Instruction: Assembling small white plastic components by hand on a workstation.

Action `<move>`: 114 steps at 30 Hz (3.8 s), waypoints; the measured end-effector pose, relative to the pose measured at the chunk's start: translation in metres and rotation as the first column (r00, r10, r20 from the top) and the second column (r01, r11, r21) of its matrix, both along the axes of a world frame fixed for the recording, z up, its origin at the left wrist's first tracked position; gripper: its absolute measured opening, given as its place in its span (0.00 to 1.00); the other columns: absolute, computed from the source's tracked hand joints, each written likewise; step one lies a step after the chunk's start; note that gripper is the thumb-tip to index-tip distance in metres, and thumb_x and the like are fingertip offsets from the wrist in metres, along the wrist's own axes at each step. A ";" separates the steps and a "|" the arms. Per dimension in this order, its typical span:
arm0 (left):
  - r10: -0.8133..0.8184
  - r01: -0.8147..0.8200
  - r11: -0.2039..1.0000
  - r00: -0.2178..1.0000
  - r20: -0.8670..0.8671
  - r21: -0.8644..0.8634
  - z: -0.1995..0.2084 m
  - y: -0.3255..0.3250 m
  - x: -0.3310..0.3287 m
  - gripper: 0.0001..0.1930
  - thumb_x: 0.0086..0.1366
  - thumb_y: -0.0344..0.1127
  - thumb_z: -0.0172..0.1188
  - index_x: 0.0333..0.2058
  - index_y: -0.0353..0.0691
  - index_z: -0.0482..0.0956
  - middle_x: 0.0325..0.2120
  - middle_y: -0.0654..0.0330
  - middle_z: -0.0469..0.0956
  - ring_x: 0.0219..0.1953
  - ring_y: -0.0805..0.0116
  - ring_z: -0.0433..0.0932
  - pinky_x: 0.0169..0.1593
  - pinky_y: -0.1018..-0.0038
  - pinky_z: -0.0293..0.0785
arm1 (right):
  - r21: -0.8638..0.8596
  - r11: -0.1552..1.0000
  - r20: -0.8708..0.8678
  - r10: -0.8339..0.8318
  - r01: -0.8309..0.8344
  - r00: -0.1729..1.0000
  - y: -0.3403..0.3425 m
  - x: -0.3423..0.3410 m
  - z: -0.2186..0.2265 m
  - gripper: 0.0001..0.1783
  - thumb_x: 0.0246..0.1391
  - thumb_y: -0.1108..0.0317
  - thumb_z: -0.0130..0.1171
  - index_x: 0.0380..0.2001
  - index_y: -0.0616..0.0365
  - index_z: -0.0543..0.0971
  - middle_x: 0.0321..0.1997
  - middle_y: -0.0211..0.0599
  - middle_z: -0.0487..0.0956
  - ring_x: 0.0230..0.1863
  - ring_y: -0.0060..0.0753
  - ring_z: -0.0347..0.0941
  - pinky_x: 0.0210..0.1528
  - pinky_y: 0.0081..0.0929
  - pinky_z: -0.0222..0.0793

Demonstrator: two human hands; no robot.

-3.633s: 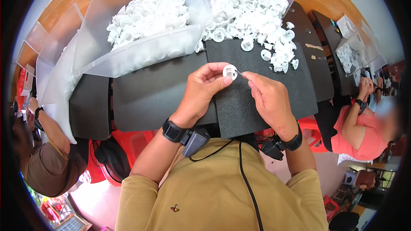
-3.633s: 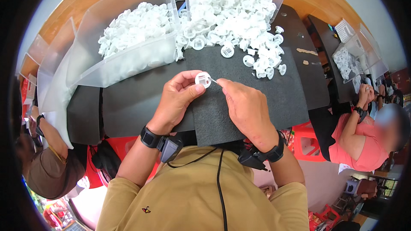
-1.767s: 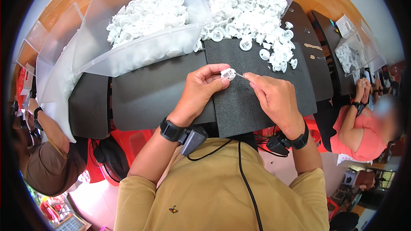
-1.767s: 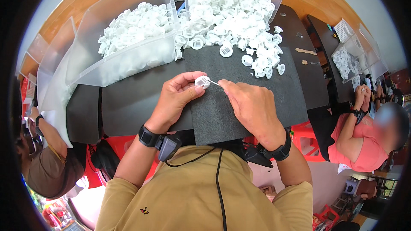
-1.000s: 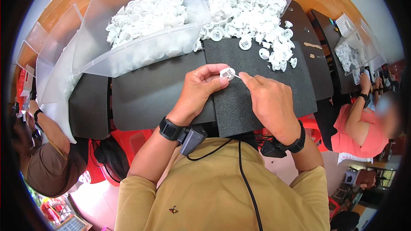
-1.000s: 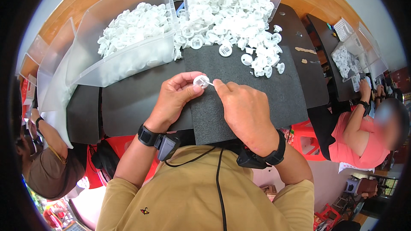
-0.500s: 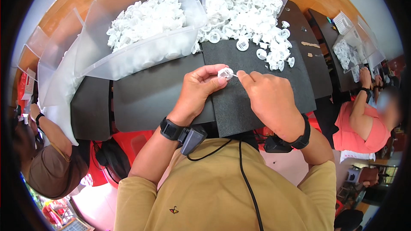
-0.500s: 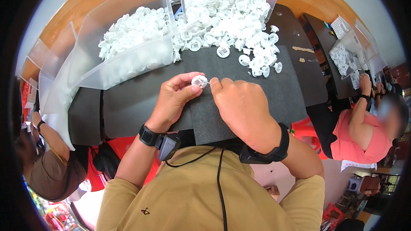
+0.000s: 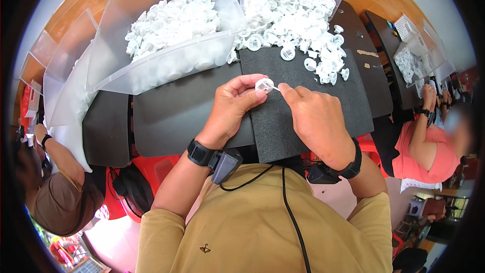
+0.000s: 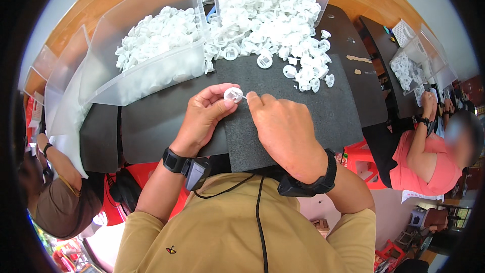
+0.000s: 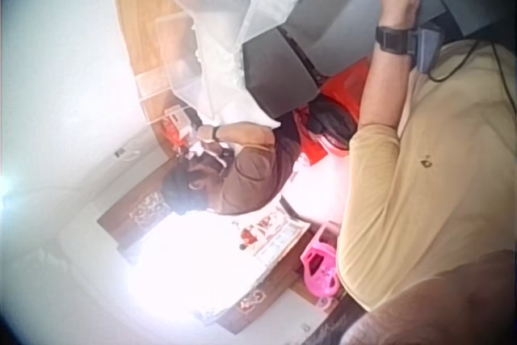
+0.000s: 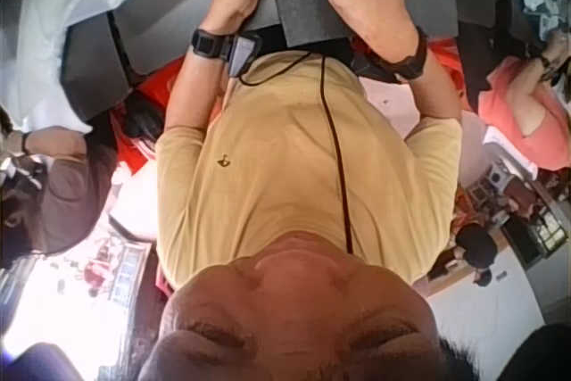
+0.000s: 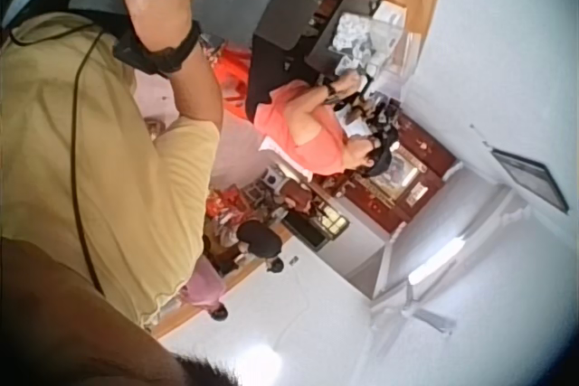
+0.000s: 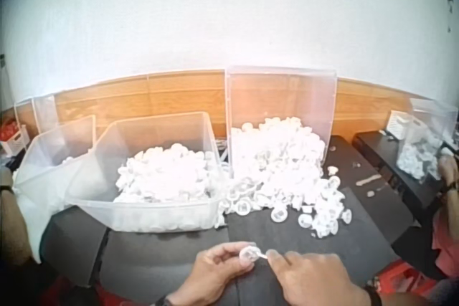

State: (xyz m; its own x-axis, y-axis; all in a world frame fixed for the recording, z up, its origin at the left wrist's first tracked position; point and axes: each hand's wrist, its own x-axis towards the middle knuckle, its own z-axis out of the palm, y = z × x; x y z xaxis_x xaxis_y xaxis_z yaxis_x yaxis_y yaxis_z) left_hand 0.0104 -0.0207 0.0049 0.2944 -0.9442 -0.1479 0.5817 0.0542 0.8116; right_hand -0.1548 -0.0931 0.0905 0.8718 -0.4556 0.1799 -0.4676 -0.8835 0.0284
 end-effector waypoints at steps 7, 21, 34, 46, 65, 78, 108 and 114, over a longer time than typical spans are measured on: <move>-0.017 0.017 1.000 0.999 0.049 -0.013 -0.001 0.000 0.000 0.16 0.60 0.22 0.62 0.48 0.31 0.76 0.42 0.56 0.80 0.42 0.73 0.79 0.48 0.78 0.77 | -0.001 1.000 -0.013 0.012 -0.012 1.000 0.002 0.002 0.001 0.13 0.49 0.73 0.53 0.39 0.62 0.77 0.24 0.38 0.77 0.23 0.38 0.78 0.22 0.33 0.72; 0.045 -0.038 0.997 0.992 0.122 -0.063 -0.007 -0.003 0.000 0.16 0.58 0.21 0.64 0.46 0.33 0.75 0.40 0.59 0.79 0.42 0.75 0.78 0.48 0.79 0.76 | -0.012 1.000 0.109 0.002 -0.001 0.994 0.000 -0.006 -0.001 0.18 0.48 0.73 0.54 0.45 0.58 0.78 0.23 0.35 0.76 0.24 0.36 0.77 0.23 0.33 0.72; 0.012 -0.009 1.000 0.958 0.287 -0.012 -0.009 -0.003 -0.001 0.18 0.58 0.19 0.63 0.49 0.31 0.75 0.39 0.61 0.80 0.39 0.78 0.77 0.46 0.81 0.75 | 0.218 0.976 0.066 0.010 -0.024 0.998 -0.003 -0.004 -0.016 0.17 0.50 0.75 0.50 0.45 0.64 0.75 0.25 0.47 0.79 0.26 0.49 0.78 0.26 0.42 0.73; 0.049 -0.049 0.999 0.883 0.467 -0.013 -0.007 -0.001 -0.005 0.17 0.57 0.19 0.63 0.46 0.33 0.78 0.33 0.63 0.80 0.34 0.80 0.77 0.40 0.83 0.74 | 0.262 0.965 -0.009 -0.015 0.016 1.000 -0.005 0.002 -0.016 0.10 0.50 0.75 0.50 0.37 0.64 0.75 0.23 0.50 0.78 0.27 0.53 0.78 0.27 0.45 0.73; 0.042 -0.046 0.999 0.905 0.423 0.001 -0.007 -0.003 -0.003 0.18 0.57 0.19 0.63 0.47 0.31 0.76 0.37 0.60 0.80 0.38 0.77 0.78 0.43 0.81 0.76 | 0.281 0.959 0.039 -0.032 0.020 0.999 -0.006 0.000 -0.017 0.13 0.50 0.75 0.50 0.41 0.62 0.76 0.23 0.51 0.78 0.27 0.53 0.78 0.28 0.44 0.74; 0.036 -0.059 0.998 0.888 0.458 0.037 -0.008 -0.002 -0.004 0.17 0.57 0.20 0.64 0.46 0.31 0.77 0.37 0.59 0.80 0.38 0.76 0.79 0.45 0.80 0.77 | 0.288 0.958 -0.018 -0.004 0.009 1.000 -0.010 0.004 -0.020 0.10 0.51 0.74 0.50 0.36 0.61 0.77 0.23 0.50 0.78 0.27 0.53 0.78 0.28 0.46 0.73; -0.123 0.129 0.985 0.991 0.051 -0.118 0.002 0.000 0.000 0.17 0.60 0.24 0.63 0.47 0.35 0.72 0.43 0.58 0.77 0.45 0.74 0.77 0.50 0.77 0.76 | 0.909 0.363 0.351 -0.408 -0.203 0.843 -0.029 0.006 -0.031 0.09 0.56 0.71 0.59 0.39 0.63 0.79 0.30 0.30 0.80 0.21 0.09 0.66 0.18 0.11 0.57; -0.106 0.119 0.978 0.990 0.089 -0.170 0.001 0.000 -0.001 0.16 0.61 0.24 0.61 0.49 0.34 0.73 0.45 0.58 0.76 0.48 0.73 0.75 0.53 0.75 0.74 | 0.909 0.075 0.372 -0.588 -0.410 0.718 -0.018 0.012 -0.052 0.06 0.60 0.72 0.55 0.38 0.62 0.74 0.28 0.32 0.79 0.16 0.09 0.60 0.16 0.10 0.54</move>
